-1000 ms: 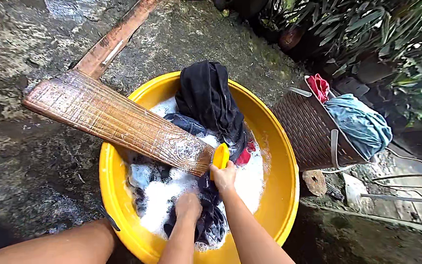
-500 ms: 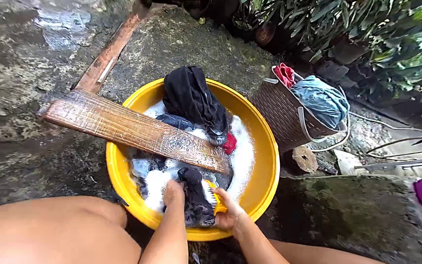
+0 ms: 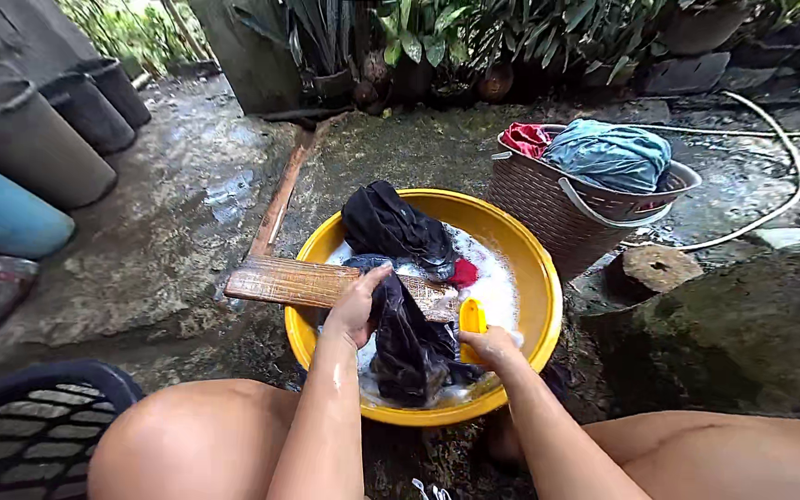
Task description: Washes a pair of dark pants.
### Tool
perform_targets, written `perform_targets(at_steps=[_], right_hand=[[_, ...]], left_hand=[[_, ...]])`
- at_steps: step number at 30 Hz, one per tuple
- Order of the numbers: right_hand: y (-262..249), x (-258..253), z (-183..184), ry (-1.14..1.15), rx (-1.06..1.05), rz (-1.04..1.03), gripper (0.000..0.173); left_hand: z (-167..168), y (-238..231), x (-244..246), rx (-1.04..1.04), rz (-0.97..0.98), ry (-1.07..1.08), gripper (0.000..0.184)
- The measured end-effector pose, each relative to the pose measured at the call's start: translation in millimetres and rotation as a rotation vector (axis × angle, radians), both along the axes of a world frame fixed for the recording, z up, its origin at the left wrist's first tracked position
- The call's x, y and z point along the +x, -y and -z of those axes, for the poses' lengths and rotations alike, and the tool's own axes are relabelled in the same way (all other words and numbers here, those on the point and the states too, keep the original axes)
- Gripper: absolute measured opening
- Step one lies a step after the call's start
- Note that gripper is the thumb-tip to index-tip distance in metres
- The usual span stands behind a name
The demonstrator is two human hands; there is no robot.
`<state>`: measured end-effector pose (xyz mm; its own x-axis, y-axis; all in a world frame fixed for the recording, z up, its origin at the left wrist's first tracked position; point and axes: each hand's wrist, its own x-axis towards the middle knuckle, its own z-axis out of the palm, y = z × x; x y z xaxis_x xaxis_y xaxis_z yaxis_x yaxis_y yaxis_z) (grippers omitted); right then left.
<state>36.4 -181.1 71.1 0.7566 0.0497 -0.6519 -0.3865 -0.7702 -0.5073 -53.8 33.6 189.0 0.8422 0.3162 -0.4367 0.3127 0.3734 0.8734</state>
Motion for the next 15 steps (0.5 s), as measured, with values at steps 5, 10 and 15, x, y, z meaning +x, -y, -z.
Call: perform_targets(at_steps=[5,10,15], right_hand=[[-0.2,-1.0,-5.6,0.070,-0.040,-0.053,0.087],[-8.7,-5.7,-71.9,0.275,0.745,-0.214,0.056],[-15.3,-22.8,-87.6,0.154,0.866,-0.413,0.069]], left_hand=[[-83.2,15.2,-8.1,0.093,0.098,0.224,0.043],[-120.9,25.3,4.6,0.203,0.199,0.264,0.054],[-155.8,30.0,13.0,0.195,0.362,0.373,0.064]])
